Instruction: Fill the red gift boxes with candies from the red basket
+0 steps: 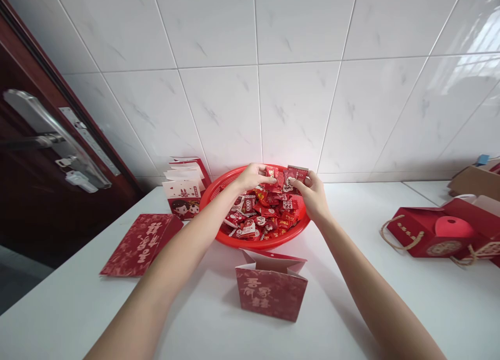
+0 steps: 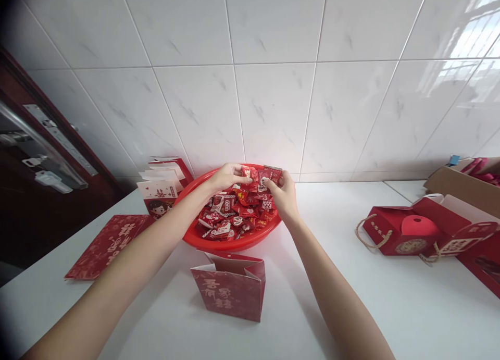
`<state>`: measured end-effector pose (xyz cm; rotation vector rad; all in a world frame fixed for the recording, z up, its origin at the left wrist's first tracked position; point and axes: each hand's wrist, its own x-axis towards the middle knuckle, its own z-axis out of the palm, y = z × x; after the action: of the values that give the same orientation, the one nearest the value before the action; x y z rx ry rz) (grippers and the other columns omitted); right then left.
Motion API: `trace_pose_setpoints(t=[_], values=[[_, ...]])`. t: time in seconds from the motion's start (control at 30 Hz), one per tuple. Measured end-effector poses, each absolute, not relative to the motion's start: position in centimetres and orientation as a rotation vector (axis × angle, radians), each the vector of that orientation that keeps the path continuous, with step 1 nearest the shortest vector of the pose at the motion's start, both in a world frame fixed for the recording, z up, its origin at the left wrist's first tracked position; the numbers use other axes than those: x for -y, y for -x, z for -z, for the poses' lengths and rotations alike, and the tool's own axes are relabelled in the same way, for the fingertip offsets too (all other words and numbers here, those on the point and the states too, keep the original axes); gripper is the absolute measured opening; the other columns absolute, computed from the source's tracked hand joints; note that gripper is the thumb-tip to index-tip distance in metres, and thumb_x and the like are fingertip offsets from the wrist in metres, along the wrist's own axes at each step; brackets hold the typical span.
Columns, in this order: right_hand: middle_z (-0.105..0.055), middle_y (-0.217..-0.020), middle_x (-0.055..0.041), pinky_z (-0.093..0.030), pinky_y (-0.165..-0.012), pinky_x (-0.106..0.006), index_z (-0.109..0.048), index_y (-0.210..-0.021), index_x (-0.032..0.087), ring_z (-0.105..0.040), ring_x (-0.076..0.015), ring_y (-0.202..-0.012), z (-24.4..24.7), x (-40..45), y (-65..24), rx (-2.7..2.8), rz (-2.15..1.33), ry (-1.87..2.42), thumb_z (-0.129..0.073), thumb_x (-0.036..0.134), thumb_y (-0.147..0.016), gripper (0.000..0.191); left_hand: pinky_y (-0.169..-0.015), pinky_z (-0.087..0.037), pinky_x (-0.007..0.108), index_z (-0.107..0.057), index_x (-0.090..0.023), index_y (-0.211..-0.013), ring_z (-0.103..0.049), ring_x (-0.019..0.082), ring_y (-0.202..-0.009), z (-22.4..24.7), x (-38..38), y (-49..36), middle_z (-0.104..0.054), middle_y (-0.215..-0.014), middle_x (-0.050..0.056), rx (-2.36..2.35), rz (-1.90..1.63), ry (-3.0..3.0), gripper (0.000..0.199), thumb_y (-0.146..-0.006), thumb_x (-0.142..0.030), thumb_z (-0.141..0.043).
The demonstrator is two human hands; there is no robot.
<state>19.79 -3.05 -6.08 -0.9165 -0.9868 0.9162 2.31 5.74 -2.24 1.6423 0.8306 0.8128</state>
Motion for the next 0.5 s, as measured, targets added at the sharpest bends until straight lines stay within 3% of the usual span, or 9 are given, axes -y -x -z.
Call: trace_pose_setpoints(t=[0.23,0.4,0.5], values=[[-0.075,-0.084,-0.0015,-0.059,-0.072,-0.039,-0.06,-0.092,0.023,-0.072,-0.0237,-0.08,6.04,3.01,-19.81,0.995,-0.919,0.93,-0.08,0.042,-0.07,0.035,-0.071,-0.052,0.03,-0.067,-0.016,-0.083,-0.068,0.017,-0.072,2.32,-5.27,-2.41,-0.072,-0.081,0.002,-0.851,-0.776,-1.552,0.028,-0.078,-0.038,-0.083],[-0.075,-0.086,-0.0014,-0.058,-0.072,-0.038,-0.06,-0.092,0.023,-0.072,-0.023,-0.081,6.02,2.97,-19.78,0.984,-0.917,0.92,-0.079,0.038,-0.069,0.033,-0.064,-0.05,0.028,-0.066,-0.015,-0.082,-0.059,0.013,-0.059,2.05,-5.86,-2.51,-0.07,-0.078,0.003,-0.856,-0.757,-1.437,0.03,-0.091,-0.044,-0.065],[-0.075,-0.086,-0.0015,-0.059,-0.073,-0.038,-0.06,-0.093,0.023,-0.072,-0.0234,-0.083,6.03,2.99,-19.78,0.99,-0.913,0.91,-0.079,0.037,-0.069,0.034,-0.066,-0.051,0.03,-0.069,-0.014,-0.082,-0.059,0.014,-0.06,1.77,-5.86,-2.47,-0.072,-0.079,0.006,-0.833,-0.732,-1.389,0.029,-0.093,-0.039,-0.057]])
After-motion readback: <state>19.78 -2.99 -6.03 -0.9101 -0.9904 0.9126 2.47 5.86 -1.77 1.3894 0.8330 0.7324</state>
